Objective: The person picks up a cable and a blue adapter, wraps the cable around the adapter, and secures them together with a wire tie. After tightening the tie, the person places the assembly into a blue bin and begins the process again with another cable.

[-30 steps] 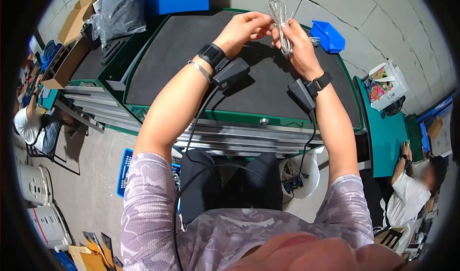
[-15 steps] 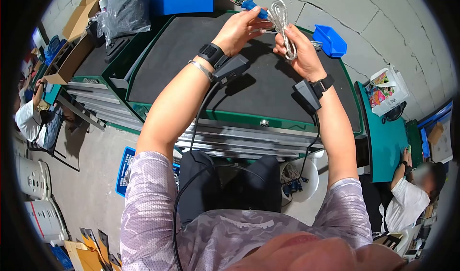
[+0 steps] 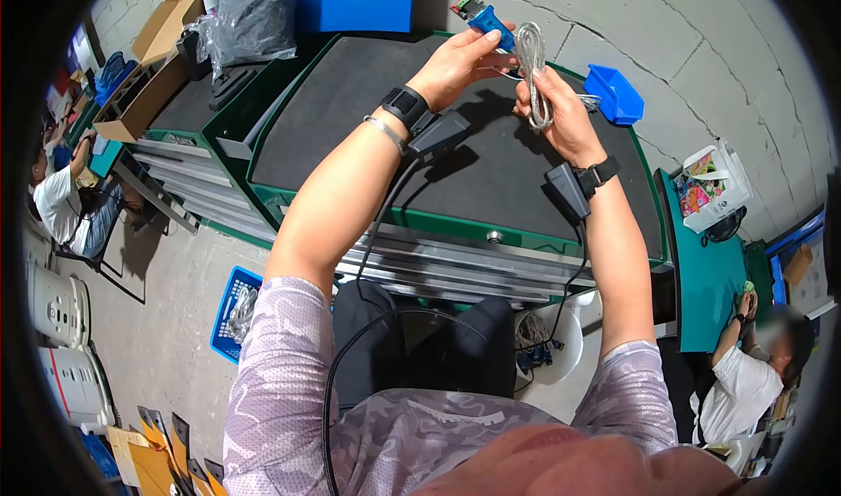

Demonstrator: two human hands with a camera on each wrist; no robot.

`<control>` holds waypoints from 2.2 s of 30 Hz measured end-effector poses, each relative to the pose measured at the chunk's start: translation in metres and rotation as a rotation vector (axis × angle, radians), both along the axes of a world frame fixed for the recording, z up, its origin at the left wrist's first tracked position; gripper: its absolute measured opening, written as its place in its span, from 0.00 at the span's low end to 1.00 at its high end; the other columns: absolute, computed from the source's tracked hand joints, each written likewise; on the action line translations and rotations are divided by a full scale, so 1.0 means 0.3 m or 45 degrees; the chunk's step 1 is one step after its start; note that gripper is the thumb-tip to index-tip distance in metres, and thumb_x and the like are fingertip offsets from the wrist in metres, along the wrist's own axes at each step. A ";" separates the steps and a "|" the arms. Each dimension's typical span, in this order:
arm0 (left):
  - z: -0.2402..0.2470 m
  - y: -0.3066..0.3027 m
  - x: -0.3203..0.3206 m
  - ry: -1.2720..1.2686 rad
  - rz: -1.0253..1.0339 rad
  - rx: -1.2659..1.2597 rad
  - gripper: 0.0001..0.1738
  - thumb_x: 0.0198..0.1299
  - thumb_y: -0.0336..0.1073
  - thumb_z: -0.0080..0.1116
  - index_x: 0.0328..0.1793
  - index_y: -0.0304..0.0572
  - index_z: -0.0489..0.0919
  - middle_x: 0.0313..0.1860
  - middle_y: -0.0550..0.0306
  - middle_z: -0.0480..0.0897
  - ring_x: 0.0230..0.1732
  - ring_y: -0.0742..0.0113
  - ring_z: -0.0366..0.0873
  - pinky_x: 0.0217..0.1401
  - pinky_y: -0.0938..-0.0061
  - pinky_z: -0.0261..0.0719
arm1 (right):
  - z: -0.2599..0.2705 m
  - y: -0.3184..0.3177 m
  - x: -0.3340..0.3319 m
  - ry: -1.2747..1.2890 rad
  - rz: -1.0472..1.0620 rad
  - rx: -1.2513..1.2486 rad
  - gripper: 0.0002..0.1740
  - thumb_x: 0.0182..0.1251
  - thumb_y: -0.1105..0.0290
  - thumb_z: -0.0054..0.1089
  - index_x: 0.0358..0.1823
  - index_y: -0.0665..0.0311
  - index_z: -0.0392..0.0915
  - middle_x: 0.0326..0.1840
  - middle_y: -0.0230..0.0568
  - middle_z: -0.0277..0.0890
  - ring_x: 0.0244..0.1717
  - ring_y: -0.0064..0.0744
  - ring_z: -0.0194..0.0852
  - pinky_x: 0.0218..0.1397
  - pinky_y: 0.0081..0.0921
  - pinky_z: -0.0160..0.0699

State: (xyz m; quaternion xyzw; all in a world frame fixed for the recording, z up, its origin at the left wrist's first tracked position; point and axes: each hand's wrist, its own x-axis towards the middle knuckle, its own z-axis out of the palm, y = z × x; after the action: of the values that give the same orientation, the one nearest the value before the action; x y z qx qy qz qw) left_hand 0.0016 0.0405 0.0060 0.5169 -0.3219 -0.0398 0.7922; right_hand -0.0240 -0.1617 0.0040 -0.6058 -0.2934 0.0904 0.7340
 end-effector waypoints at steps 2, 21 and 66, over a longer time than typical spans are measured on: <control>0.002 0.003 -0.003 0.008 0.002 0.001 0.25 0.70 0.49 0.52 0.69 0.48 0.71 0.61 0.61 0.77 0.57 0.67 0.77 0.62 0.67 0.70 | 0.000 0.004 0.002 0.000 0.001 0.001 0.18 0.78 0.60 0.44 0.57 0.66 0.69 0.33 0.32 0.72 0.32 0.20 0.69 0.41 0.22 0.74; -0.009 0.013 0.035 -0.120 0.000 0.123 0.27 0.61 0.37 0.66 0.64 0.41 0.71 0.43 0.65 0.80 0.43 0.79 0.75 0.53 0.81 0.75 | -0.013 0.019 -0.012 -0.099 -0.067 -0.178 0.19 0.78 0.58 0.45 0.58 0.64 0.69 0.37 0.30 0.72 0.38 0.20 0.71 0.46 0.20 0.74; -0.009 -0.017 -0.021 -0.185 0.237 0.247 0.41 0.52 0.46 0.74 0.66 0.34 0.66 0.51 0.55 0.79 0.54 0.67 0.76 0.59 0.70 0.73 | -0.073 0.040 0.001 -0.390 -0.195 -0.492 0.18 0.79 0.60 0.43 0.59 0.64 0.68 0.37 0.30 0.72 0.37 0.18 0.70 0.42 0.19 0.73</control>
State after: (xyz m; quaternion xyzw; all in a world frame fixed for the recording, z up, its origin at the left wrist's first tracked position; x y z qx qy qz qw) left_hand -0.0047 0.0355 0.0034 0.6201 -0.3235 0.0404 0.7136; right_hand -0.0237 -0.1497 -0.0180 -0.7618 -0.3316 -0.0039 0.5565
